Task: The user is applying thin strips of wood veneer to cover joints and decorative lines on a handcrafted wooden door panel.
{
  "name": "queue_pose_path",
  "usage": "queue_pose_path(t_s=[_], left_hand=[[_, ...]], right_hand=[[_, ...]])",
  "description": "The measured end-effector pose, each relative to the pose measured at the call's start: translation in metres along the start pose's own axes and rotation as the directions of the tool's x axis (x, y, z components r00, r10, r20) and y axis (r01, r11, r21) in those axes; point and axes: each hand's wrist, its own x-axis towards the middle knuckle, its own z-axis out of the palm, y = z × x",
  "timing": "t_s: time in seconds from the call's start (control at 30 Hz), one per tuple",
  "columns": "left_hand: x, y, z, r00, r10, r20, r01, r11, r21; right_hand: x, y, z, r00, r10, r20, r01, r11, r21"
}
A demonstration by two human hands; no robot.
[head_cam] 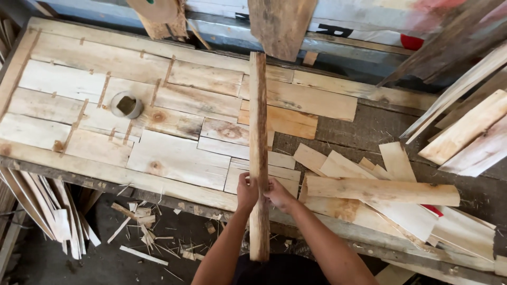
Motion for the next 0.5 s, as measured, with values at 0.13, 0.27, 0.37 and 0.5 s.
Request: queue_pose_path(t_s=[0.13, 0.27, 0.37, 0.5], left_hand=[[0.0, -0.014, 0.0, 1.0, -0.003, -0.006, 0.003, 1.0, 0.031], [-0.005, -0.013, -0.01, 0.998, 0.056, -0.026, -0.056, 0.998, -0.018], [-0.011, -0.001, -0.02, 0.999, 0.041, -0.018, -0.041, 0.999, -0.035], [-0.006, -0.007, -0.018, 0.996, 0.077, -0.041, -0.081, 0.991, -0.107]], right_hand=[[0.03, 0.039, -0.004, 1.0, -0.013, 0.012, 0.012, 0.998, 0.056], [0.03, 0.033, 0.01, 0.997, -0.072, 0.005, 0.072, 0.996, 0.043], [0.03, 0.029, 0.015, 0.998, -0.056, -0.021, 0.056, 0.998, 0.006], [0.036, 0.031, 0.01, 0.984, -0.18, 0.003, 0.18, 0.984, 0.01]])
